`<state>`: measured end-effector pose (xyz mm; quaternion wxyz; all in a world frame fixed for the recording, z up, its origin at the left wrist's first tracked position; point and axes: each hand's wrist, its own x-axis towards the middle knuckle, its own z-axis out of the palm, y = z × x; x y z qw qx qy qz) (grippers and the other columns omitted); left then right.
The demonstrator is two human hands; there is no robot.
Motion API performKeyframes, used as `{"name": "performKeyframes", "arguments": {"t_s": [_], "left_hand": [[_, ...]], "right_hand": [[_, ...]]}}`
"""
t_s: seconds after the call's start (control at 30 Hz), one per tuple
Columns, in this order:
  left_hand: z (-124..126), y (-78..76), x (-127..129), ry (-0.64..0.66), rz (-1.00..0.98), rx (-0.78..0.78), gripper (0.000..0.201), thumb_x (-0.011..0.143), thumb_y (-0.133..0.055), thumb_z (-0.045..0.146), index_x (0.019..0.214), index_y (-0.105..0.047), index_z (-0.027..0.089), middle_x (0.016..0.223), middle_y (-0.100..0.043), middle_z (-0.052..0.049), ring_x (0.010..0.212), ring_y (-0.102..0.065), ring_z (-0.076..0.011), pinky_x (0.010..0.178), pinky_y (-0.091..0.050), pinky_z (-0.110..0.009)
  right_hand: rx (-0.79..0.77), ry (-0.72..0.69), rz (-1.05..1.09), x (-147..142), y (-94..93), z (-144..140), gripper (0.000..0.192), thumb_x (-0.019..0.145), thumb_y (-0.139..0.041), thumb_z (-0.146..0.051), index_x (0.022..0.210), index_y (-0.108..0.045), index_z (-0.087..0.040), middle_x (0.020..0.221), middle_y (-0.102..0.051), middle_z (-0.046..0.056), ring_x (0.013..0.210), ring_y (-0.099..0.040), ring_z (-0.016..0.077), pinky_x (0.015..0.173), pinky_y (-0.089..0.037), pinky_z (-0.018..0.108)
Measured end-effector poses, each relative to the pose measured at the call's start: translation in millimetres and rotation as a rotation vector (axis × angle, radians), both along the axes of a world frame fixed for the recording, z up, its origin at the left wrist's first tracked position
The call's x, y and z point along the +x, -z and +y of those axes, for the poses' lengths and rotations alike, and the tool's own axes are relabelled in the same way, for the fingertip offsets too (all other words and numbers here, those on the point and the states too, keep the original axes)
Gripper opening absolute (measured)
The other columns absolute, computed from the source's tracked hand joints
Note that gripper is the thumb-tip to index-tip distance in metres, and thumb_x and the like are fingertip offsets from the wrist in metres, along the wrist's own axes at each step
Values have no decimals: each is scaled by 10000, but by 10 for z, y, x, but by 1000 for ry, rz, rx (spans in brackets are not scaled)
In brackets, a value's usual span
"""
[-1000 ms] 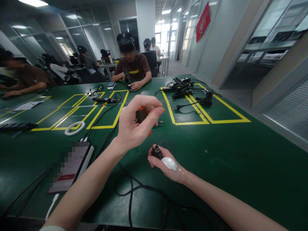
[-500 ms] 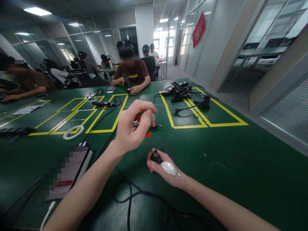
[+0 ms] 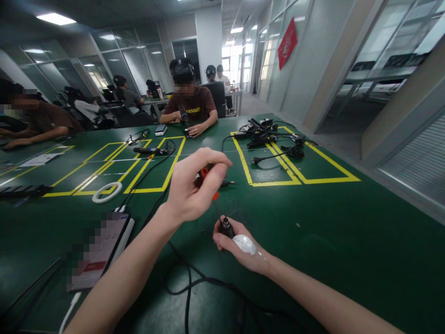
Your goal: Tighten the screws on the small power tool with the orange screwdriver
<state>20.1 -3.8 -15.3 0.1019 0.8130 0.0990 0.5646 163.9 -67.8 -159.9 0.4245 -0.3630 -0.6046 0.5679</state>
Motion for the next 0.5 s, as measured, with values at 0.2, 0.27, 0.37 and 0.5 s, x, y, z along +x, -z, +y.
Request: {"name": "performKeyframes", "arguments": {"t_s": [0.2,0.27,0.37,0.5], "left_hand": [[21,49,6,-68,14,-16,210,1041,-463,234,1134,-640,167,1022,-766,-76,856,-737,-142,767,-579,-259],[26,59,33,-96,10,-2,144,1020,-535,242,1100,-636,177,1010,-761,-59,818,-726,-126,756,-570,-240],[33,64,62,-110,-4,23,77,1011,-570,240,986,-622,188,883,-730,-14,771,-698,-110,736,-552,-219],[21,38,42,-53,5,36,127,1023,-536,247,925,-590,187,789,-660,5,695,-630,-103,676,-519,-225]], "right_hand": [[14,-4,-3,-3,-3,6,457,898,-668,-652,869,-597,-201,732,-599,13,692,-552,178,688,-465,329],[13,-4,-9,2,8,10,462,895,-668,-655,864,-594,-200,725,-595,13,693,-553,181,690,-465,332],[12,-13,-17,7,2,12,460,894,-667,-655,859,-586,-203,723,-594,12,699,-556,185,691,-469,336],[9,-5,-23,-3,-59,2,459,891,-675,-652,867,-591,-202,726,-595,11,696,-553,180,694,-473,334]]}}
